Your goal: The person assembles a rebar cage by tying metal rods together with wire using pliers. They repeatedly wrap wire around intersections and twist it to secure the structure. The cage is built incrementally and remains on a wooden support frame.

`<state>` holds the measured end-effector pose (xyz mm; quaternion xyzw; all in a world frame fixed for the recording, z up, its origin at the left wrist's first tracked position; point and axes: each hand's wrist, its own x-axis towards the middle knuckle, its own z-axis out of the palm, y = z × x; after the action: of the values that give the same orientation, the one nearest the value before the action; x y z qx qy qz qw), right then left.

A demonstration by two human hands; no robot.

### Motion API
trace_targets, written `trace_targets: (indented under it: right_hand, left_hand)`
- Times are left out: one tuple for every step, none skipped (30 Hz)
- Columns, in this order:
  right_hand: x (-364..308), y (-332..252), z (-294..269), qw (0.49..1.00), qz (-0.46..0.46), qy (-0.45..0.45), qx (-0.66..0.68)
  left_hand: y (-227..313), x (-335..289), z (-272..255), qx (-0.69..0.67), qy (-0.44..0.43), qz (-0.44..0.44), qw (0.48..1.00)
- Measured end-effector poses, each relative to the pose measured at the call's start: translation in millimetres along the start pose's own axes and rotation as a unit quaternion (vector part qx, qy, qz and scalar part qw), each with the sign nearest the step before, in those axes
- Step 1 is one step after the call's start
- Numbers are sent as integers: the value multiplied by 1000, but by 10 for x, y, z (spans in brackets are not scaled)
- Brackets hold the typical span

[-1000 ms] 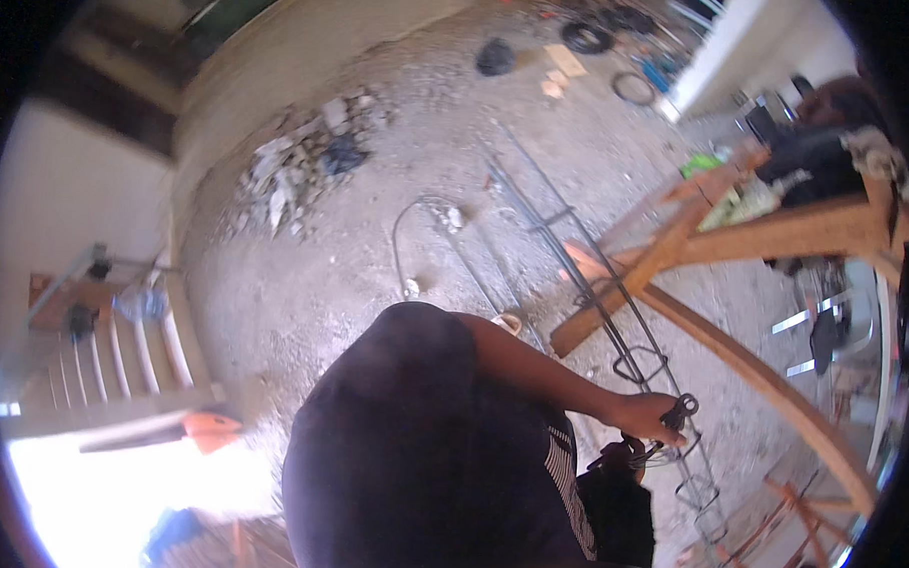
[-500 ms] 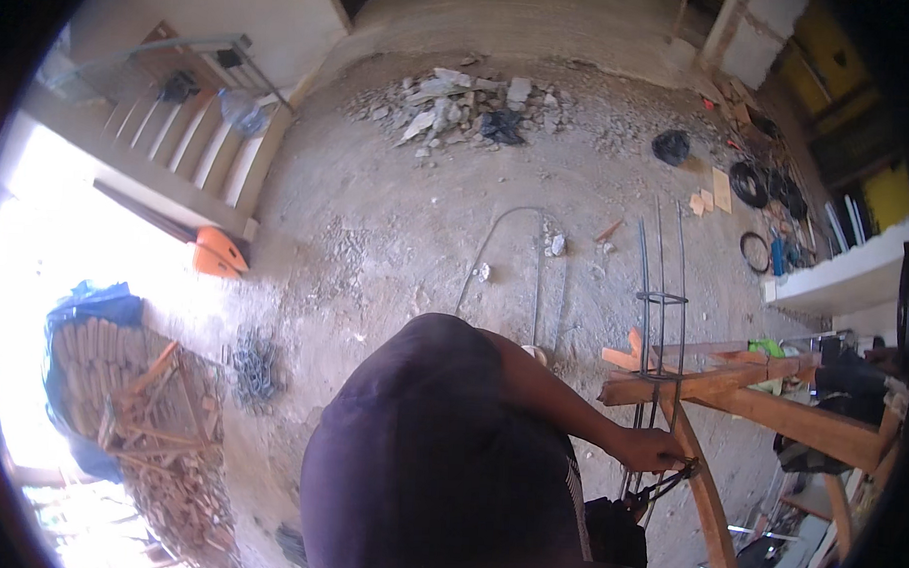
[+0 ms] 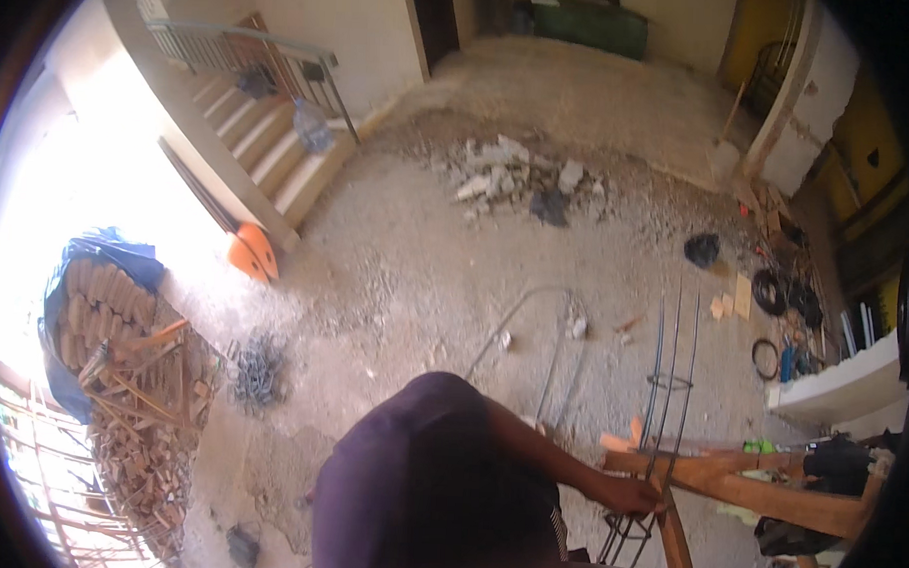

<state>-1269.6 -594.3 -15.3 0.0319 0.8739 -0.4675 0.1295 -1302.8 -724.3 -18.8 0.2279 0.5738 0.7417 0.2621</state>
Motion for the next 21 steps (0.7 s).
trace_targets:
  right_hand:
    - [37, -32, 33, 1000, -5, -1, 7]
    - [72, -62, 51, 1000, -10, -1, 14]
    - [108, -91, 73, 1000, -16, -4, 21]
    - [128, -111, 81, 999, -21, -7, 26]
    - [149, -129, 85, 999, -25, -9, 32]
    - [162, -143, 91, 999, -30, -10, 37]
    - [176, -155, 85, 999, -32, -13, 40]
    - [188, -166, 90, 998, -37, -16, 45]
    - [203, -175, 85, 998, -38, -19, 48]
    - [216, -187, 90, 998, -39, -21, 50]
    - [233, -195, 89, 998, -39, -26, 50]
    - [255, -208, 100, 998, -39, -27, 52]
    - [272, -212, 102, 997, -41, -27, 54]
    - [294, -219, 106, 997, -41, -31, 53]
    - [307, -220, 109, 997, -42, -34, 52]
    - [327, -226, 111, 997, -42, -38, 53]
    - [342, -231, 111, 997, -41, -40, 50]
    - [358, -237, 115, 997, -41, -39, 52]
    - [375, -242, 114, 997, -39, -40, 53]
    - [392, -250, 119, 997, -38, -40, 51]
    - [411, -257, 118, 997, -36, -40, 50]
  left_hand:
    - [-52, -30, 20, -15, -11, 1, 1000]
    - [-103, -51, 51, -35, -25, 0, 999]
    - [-152, -71, 63, -54, -43, 0, 998]
    - [-198, -83, 67, -63, -44, -15, 997]
    - [-239, -98, 72, -75, -47, -27, 996]
    - [-274, -111, 65, -80, -46, -50, 994]
    - [-303, -120, 63, -79, -45, -43, 995]
    - [-325, -130, 60, -71, -41, -46, 996]
    - [-343, -138, 60, -63, -28, -49, 996]
    - [-354, -147, 65, -61, -20, -52, 997]
    - [-364, -153, 70, -59, -6, -53, 997]
    - [-368, -160, 67, -53, 8, -55, 997]
    - [-376, -165, 66, -65, 3, -67, 996]
    - [-381, -167, 63, -77, -1, -78, 994]
    - [-387, -165, 55, -90, -3, -87, 992]
    - [-389, -162, 41, -96, -11, -74, 993]
    - [-391, -154, 24, -102, -21, -62, 993]
    - [-391, -141, 0, -101, -28, -53, 993]
    - [-391, -127, -21, -100, -20, -53, 993]
    - [-387, -109, -45, -92, -9, -57, 994]
    - [-382, -85, -71, -86, 1, -59, 995]
